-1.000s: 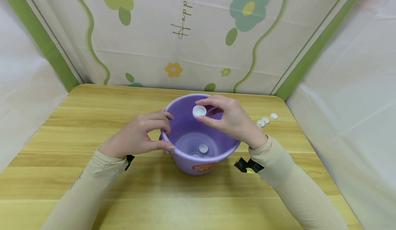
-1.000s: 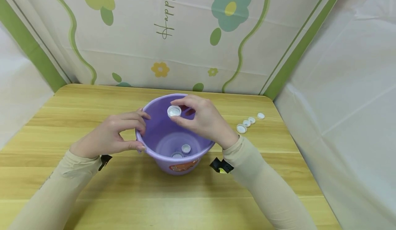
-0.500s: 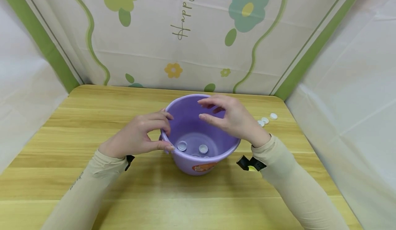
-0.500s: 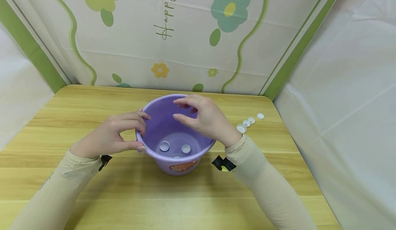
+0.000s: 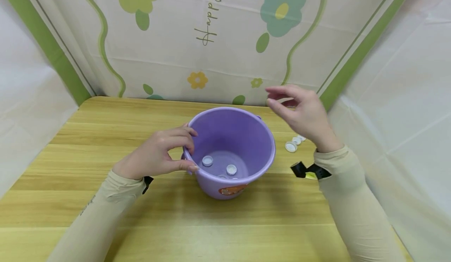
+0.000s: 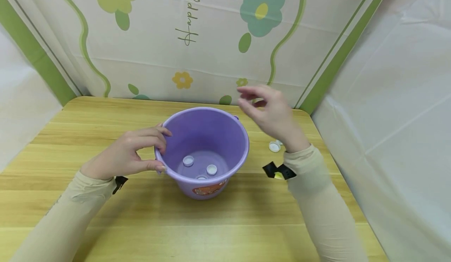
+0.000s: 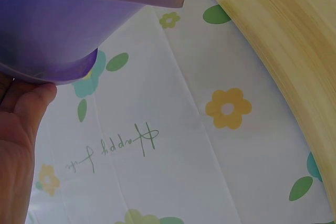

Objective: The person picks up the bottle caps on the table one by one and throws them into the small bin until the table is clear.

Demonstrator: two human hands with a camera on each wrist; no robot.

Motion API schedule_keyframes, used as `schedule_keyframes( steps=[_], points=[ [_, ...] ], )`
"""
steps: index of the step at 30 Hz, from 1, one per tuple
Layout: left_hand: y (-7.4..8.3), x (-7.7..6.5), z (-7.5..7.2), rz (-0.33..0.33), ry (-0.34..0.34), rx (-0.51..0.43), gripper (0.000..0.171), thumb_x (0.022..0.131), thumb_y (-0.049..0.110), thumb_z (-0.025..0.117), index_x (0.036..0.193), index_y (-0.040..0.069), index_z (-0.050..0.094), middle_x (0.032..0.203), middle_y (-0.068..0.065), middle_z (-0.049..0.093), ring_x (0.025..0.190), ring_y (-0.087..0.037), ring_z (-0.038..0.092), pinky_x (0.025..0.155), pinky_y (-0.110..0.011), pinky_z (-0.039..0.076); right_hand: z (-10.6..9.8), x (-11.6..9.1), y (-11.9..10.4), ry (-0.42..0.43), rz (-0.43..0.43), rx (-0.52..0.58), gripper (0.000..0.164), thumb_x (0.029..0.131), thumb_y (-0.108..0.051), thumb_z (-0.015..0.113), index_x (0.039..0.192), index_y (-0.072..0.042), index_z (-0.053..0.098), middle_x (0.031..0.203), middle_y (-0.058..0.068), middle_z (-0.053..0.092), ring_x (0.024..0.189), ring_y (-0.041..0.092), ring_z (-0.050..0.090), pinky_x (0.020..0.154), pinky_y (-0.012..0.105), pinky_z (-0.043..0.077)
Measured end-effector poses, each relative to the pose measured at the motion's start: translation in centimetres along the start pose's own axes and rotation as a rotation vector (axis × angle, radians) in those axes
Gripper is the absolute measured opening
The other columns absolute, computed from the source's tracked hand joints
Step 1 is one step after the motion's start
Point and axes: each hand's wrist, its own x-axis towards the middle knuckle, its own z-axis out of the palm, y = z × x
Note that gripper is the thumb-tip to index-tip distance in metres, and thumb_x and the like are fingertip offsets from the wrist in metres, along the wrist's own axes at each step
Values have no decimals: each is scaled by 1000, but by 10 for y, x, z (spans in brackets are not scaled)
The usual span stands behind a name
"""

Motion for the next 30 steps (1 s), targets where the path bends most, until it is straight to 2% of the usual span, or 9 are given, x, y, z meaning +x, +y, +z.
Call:
schedule_keyframes(
  steps=[5, 13, 17, 21, 30],
  points=[
    [0, 0, 0, -10, -4, -8, 35, 83, 46, 76, 84, 13, 63, 94, 5, 62, 113, -25, 59, 115, -47, 38, -27, -9, 23, 34, 109, -62, 29, 95, -19, 70, 123, -12, 70, 109, 6, 70, 93, 4, 63, 78, 13, 55],
    [-2, -1, 2, -17, -14, -7, 34, 80, 42, 82, 84, 14, 63, 94, 6, 61, 114, -24, 59, 115, -48, 38, -53, -41, 72, -12, 247, -144, 31, 97, -24, 66, 123, -9, 69, 111, 11, 69, 86, -2, 62, 72, 7, 52],
    [-2, -1, 2, -19, -11, -13, 36, 81, 46, 78, 84, 14, 63, 94, 7, 61, 114, -24, 59, 114, -49, 38, -57, -56, 92, -33, 300, -171, 31, 97, -28, 65, 122, -9, 69, 110, 12, 70, 83, -3, 62, 68, 6, 51],
    [-1, -1, 2, -21, -8, -17, 37, 83, 48, 76, 84, 14, 64, 94, 7, 61, 113, -24, 59, 114, -49, 39, -57, -67, 106, -52, 319, -154, 31, 98, -24, 65, 122, -6, 69, 110, 15, 70, 84, -3, 61, 69, 6, 51],
    [-1, -1, 2, -27, -3, -16, 36, 82, 48, 76, 84, 14, 64, 94, 6, 62, 113, -24, 59, 114, -48, 39, -50, -81, 123, -60, 375, -141, 33, 98, -28, 65, 124, -7, 68, 113, 14, 70, 88, -3, 61, 71, 6, 51]
  ],
)
